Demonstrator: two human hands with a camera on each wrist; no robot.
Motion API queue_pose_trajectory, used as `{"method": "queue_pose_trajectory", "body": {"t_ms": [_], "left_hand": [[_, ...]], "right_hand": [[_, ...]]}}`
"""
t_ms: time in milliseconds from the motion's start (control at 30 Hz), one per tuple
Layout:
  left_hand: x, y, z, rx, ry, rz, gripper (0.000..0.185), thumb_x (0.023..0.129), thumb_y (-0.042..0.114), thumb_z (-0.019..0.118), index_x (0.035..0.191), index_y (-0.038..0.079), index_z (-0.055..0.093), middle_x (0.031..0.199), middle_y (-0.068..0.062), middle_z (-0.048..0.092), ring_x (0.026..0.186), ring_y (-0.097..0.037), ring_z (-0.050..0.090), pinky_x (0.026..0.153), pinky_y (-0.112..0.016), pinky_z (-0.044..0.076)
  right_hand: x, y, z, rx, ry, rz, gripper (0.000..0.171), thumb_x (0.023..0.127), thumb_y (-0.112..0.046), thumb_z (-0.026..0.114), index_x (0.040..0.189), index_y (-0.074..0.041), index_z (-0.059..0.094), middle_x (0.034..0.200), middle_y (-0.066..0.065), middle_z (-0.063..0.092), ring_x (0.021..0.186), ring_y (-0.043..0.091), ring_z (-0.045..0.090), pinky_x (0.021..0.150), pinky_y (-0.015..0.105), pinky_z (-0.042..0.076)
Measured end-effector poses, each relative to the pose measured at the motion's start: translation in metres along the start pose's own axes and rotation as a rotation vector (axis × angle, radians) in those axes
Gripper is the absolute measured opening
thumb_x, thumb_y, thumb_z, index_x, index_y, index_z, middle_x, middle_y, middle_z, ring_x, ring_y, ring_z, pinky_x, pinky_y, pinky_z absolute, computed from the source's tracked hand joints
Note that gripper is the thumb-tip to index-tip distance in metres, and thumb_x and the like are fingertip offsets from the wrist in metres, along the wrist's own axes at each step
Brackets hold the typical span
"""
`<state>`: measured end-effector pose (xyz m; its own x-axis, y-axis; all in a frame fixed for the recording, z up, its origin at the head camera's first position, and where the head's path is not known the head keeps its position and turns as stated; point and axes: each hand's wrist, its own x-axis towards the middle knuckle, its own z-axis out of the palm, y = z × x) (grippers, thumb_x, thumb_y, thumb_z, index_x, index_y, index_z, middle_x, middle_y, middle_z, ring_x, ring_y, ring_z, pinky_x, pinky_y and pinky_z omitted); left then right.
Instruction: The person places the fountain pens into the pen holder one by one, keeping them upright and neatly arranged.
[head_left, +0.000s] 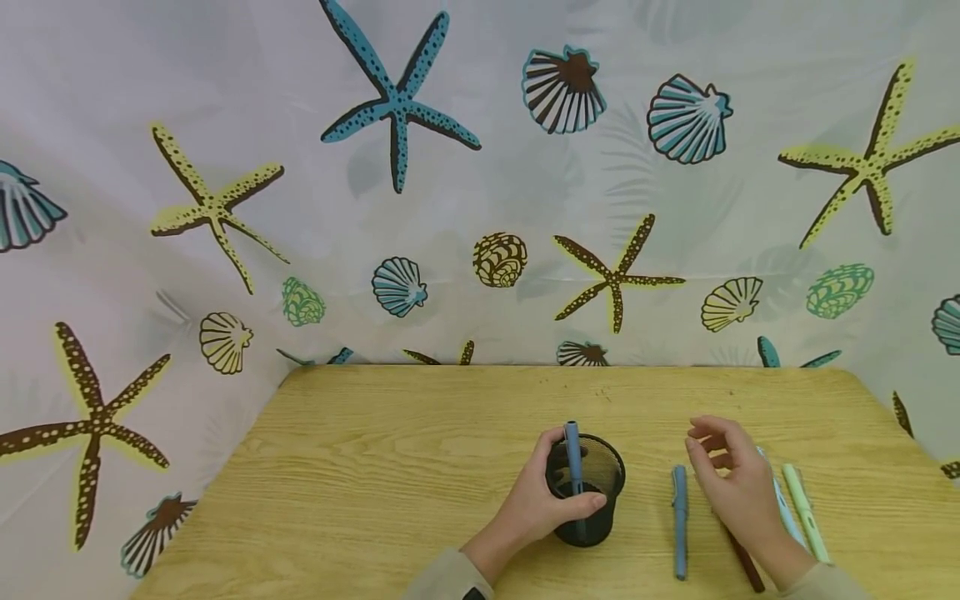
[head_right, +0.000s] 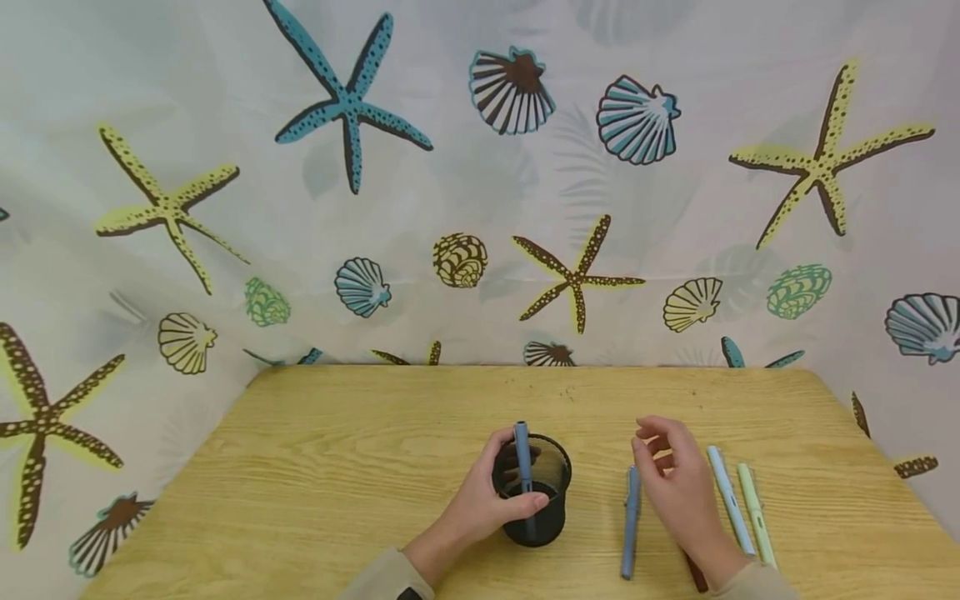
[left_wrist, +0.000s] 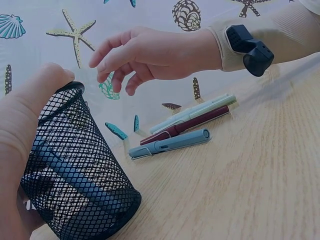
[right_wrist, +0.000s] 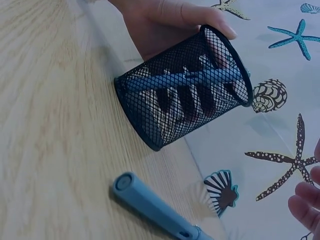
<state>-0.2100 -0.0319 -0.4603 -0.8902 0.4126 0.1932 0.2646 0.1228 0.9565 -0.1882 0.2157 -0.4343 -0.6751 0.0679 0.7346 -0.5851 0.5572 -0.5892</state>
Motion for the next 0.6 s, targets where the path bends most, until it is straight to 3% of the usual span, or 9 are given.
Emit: {"method": "queue_pose_trajectory", "body": {"t_ms": [267, 600], "left_hand": [[0.000, -0.003, 0.000, 0.004, -0.003, -0.006, 0.068, 0.078, 0.041, 0.073, 0.134, 0.036, 0.034, 0.128, -0.001, 0.047, 0.115, -0.018, 0.045, 0.089, -0.049, 0.038], [0.000, -0.002, -0.001, -0.016, -0.010, -0.012, 0.069, 0.078, 0.041, 0.073, 0.134, 0.036, 0.034, 0.128, -0.002, 0.047, 0.112, -0.018, 0.047, 0.089, -0.047, 0.039]], "right_hand": [[-0.008, 0.019, -0.012, -0.044, -0.040, 0.116, 0.023, 0.089, -0.003, 0.060, 0.112, -0.003, 0.057, 0.094, 0.001, 0.059, 0.080, 0.002, 0.053, 0.063, 0.012, 0.043], [-0.006, 0.021, -0.028, -0.113, -0.015, 0.100, 0.023, 0.086, 0.002, 0.061, 0.109, -0.001, 0.059, 0.092, 0.004, 0.060, 0.078, -0.003, 0.052, 0.063, 0.011, 0.041]]}}
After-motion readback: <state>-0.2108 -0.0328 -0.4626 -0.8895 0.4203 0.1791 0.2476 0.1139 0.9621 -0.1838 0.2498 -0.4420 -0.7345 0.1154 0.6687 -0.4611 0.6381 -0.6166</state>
